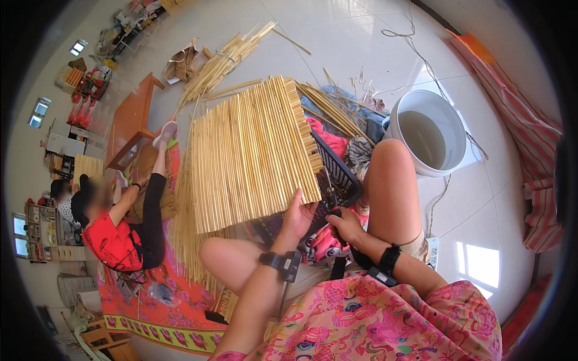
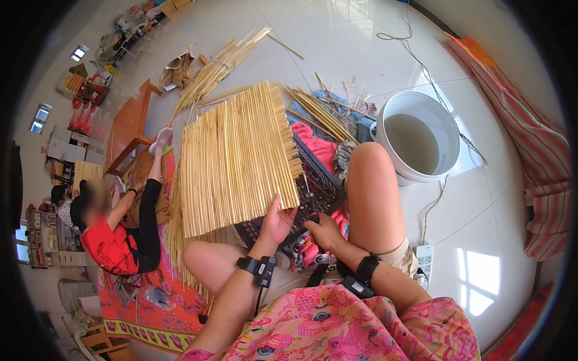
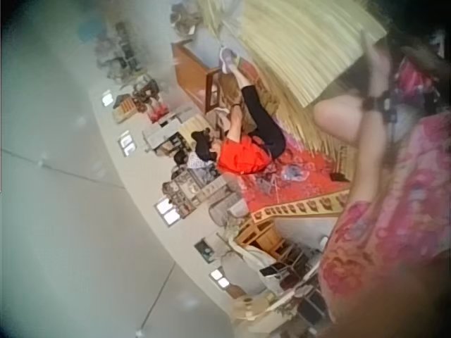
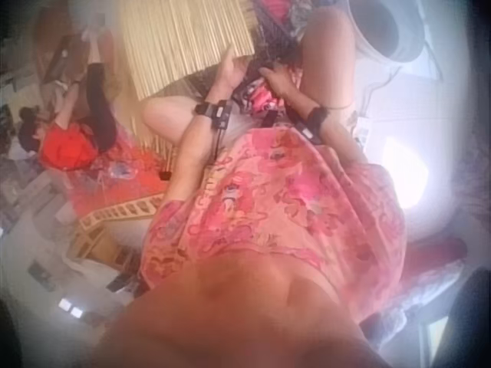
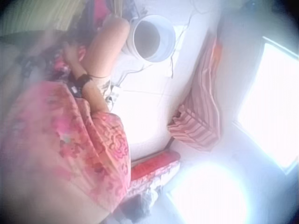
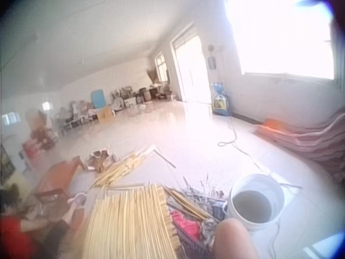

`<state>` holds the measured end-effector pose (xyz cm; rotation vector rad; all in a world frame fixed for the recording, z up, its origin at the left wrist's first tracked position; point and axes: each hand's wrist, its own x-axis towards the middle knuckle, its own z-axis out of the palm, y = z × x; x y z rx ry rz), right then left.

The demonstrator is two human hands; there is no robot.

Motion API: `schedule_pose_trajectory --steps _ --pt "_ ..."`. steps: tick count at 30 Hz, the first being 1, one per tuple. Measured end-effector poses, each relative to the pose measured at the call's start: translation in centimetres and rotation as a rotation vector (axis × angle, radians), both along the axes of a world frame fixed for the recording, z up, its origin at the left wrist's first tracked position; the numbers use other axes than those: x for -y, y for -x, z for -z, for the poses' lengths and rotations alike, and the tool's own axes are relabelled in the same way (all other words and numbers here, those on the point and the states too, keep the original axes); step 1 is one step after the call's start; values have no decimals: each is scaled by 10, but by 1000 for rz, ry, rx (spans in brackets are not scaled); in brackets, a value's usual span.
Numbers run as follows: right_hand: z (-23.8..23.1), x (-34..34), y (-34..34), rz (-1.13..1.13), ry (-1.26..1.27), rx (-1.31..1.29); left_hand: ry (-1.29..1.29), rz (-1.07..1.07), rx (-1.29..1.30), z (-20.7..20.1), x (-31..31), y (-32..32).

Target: The person sits on the floor and uses a black plastic basket as a jig to align and weave thin bamboo strips into a flat mat. They repeatedly insert strips into the basket and adjust them by hand.

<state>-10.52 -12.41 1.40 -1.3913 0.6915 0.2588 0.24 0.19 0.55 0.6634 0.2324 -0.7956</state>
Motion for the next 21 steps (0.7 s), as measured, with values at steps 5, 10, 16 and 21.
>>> schedule_pose_trajectory --steps 5,10,16,21 --pt "9 6 5 -36 89 -12 -7 -15 13 -3 -1 0" --pt "20 2 5 -166 96 -51 -18 5 20 2 -1 0" --pt "-9 -1 -5 -139 8 -79 -38 -1 16 5 -2 0" --pt "-2 -2 -6 -156 21 -53 -38 13 -5 4 -2 2"
